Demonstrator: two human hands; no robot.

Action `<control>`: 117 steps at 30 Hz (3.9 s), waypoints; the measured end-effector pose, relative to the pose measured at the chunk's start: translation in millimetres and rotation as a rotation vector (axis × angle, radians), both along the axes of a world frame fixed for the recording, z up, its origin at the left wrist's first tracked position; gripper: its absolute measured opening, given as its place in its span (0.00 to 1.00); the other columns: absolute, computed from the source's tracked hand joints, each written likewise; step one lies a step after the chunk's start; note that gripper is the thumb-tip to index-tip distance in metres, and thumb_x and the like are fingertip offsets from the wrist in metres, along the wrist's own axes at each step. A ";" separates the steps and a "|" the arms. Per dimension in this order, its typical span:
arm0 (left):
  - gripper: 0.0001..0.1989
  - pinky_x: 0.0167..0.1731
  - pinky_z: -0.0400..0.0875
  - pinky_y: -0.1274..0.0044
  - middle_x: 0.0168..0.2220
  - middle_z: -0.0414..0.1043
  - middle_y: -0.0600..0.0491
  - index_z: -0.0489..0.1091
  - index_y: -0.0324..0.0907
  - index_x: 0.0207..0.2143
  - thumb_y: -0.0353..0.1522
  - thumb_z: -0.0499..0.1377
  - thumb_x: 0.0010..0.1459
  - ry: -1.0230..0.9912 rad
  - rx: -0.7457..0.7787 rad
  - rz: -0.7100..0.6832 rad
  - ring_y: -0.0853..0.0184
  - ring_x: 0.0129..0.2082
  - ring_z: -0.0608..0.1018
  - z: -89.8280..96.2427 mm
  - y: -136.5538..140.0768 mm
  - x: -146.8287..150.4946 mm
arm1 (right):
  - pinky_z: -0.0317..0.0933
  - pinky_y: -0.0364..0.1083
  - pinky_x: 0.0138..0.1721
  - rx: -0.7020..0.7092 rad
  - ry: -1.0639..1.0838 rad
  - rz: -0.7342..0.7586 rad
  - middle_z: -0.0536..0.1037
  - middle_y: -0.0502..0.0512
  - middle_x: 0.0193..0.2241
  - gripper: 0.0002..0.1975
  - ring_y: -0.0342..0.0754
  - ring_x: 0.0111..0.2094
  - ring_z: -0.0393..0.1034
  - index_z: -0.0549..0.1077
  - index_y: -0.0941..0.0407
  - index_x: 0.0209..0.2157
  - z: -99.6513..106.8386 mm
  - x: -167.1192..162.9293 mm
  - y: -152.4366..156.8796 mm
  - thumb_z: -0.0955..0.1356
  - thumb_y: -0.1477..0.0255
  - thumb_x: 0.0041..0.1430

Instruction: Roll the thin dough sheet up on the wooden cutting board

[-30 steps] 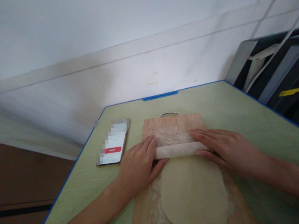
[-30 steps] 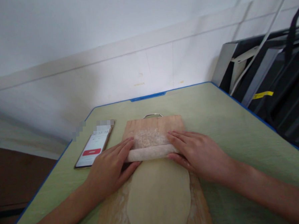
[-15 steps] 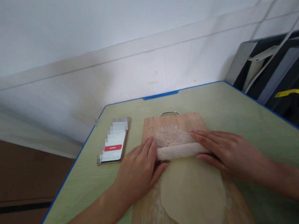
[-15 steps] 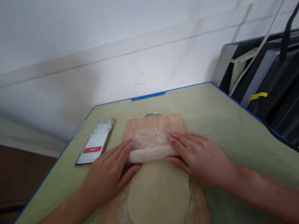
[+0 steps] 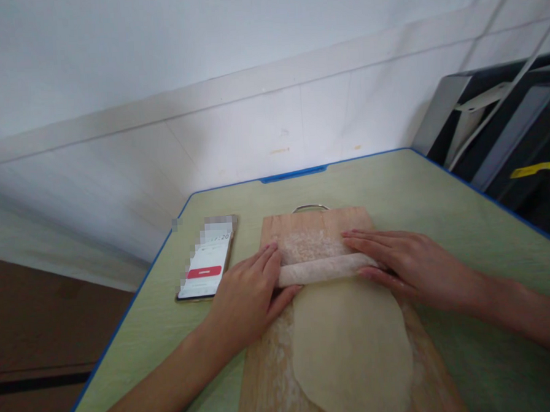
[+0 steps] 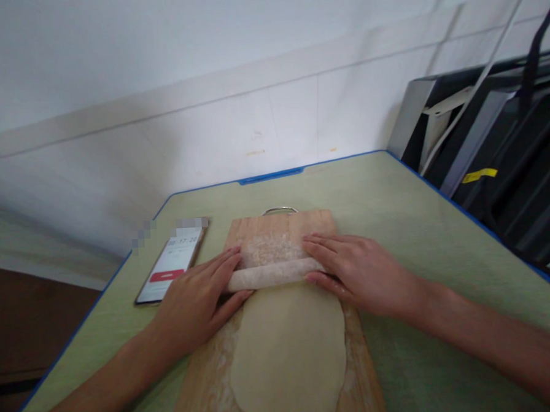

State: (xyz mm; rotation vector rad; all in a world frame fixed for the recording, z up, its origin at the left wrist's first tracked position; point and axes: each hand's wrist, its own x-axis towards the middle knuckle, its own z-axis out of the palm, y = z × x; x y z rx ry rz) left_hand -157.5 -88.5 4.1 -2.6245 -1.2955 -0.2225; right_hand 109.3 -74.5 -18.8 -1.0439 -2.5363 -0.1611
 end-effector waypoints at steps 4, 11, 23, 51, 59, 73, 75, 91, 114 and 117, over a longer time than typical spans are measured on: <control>0.22 0.42 0.71 0.66 0.48 0.70 0.39 0.61 0.33 0.48 0.41 0.49 0.59 0.004 0.012 0.013 0.57 0.47 0.73 0.9 -10.3 4.7 | 0.67 0.53 0.42 0.074 -0.016 -0.021 0.75 0.64 0.44 0.18 0.53 0.43 0.71 0.68 0.64 0.47 1.9 -5.2 -12.7 0.59 0.68 0.62; 0.20 0.41 0.72 0.68 0.47 0.71 0.41 0.62 0.34 0.48 0.39 0.49 0.58 -0.021 0.031 -0.024 0.59 0.45 0.74 -0.8 -5.5 3.9 | 0.67 0.52 0.42 0.045 0.001 0.023 0.75 0.62 0.44 0.17 0.52 0.43 0.71 0.68 0.62 0.47 0.5 -3.0 -7.1 0.59 0.67 0.62; 0.19 0.41 0.72 0.67 0.47 0.71 0.40 0.63 0.33 0.46 0.38 0.51 0.57 -0.040 0.053 -0.062 0.58 0.45 0.74 -2.0 -0.8 1.1 | 0.67 0.53 0.41 0.093 -0.012 -0.002 0.75 0.63 0.43 0.18 0.53 0.43 0.71 0.68 0.64 0.46 0.7 -5.4 -10.1 0.58 0.67 0.62; 0.19 0.39 0.73 0.65 0.45 0.72 0.40 0.63 0.33 0.46 0.37 0.50 0.58 -0.051 0.118 -0.126 0.56 0.45 0.74 -1.7 3.6 -0.4 | 0.67 0.53 0.41 0.050 0.014 0.032 0.76 0.63 0.42 0.17 0.54 0.42 0.71 0.69 0.64 0.45 1.3 -3.4 -8.6 0.59 0.68 0.61; 0.18 0.40 0.72 0.65 0.47 0.71 0.41 0.63 0.36 0.46 0.37 0.51 0.56 -0.053 0.066 -0.101 0.57 0.47 0.73 -2.0 3.5 -0.9 | 0.66 0.52 0.41 0.033 0.011 0.029 0.76 0.63 0.42 0.17 0.53 0.42 0.71 0.70 0.63 0.45 1.4 -3.4 -8.3 0.59 0.68 0.61; 0.17 0.40 0.72 0.64 0.48 0.70 0.40 0.63 0.35 0.46 0.37 0.51 0.57 -0.063 0.039 -0.104 0.56 0.47 0.73 -1.6 3.2 -0.4 | 0.66 0.53 0.42 0.013 0.000 0.042 0.76 0.63 0.42 0.17 0.54 0.43 0.70 0.69 0.63 0.45 2.0 -1.0 -8.7 0.59 0.68 0.62; 0.17 0.41 0.72 0.64 0.48 0.70 0.40 0.63 0.34 0.45 0.36 0.51 0.57 -0.059 0.033 -0.106 0.56 0.47 0.73 -1.8 3.2 -0.8 | 0.67 0.53 0.41 0.019 0.004 0.042 0.76 0.63 0.42 0.16 0.54 0.43 0.70 0.69 0.63 0.45 2.1 -0.9 -8.6 0.59 0.68 0.62; 0.17 0.40 0.71 0.63 0.48 0.70 0.40 0.63 0.36 0.46 0.36 0.51 0.57 -0.069 0.033 -0.116 0.56 0.47 0.73 -2.2 3.9 -2.7 | 0.66 0.54 0.43 -0.025 0.049 0.042 0.76 0.62 0.42 0.16 0.53 0.43 0.70 0.69 0.60 0.46 -0.9 0.2 -8.8 0.60 0.69 0.61; 0.17 0.40 0.72 0.64 0.48 0.70 0.40 0.63 0.35 0.46 0.36 0.51 0.57 -0.060 0.037 -0.121 0.56 0.46 0.73 -1.4 4.6 -2.6 | 0.66 0.53 0.42 -0.003 0.003 0.041 0.76 0.63 0.42 0.16 0.53 0.42 0.71 0.69 0.62 0.45 0.8 0.2 -8.1 0.59 0.68 0.62; 0.18 0.40 0.72 0.64 0.48 0.70 0.40 0.63 0.34 0.46 0.36 0.51 0.57 -0.060 0.032 -0.121 0.56 0.46 0.73 -1.6 4.9 -2.9 | 0.66 0.53 0.42 -0.001 -0.001 0.044 0.76 0.63 0.42 0.16 0.53 0.42 0.71 0.69 0.62 0.45 0.6 0.7 -8.0 0.59 0.68 0.62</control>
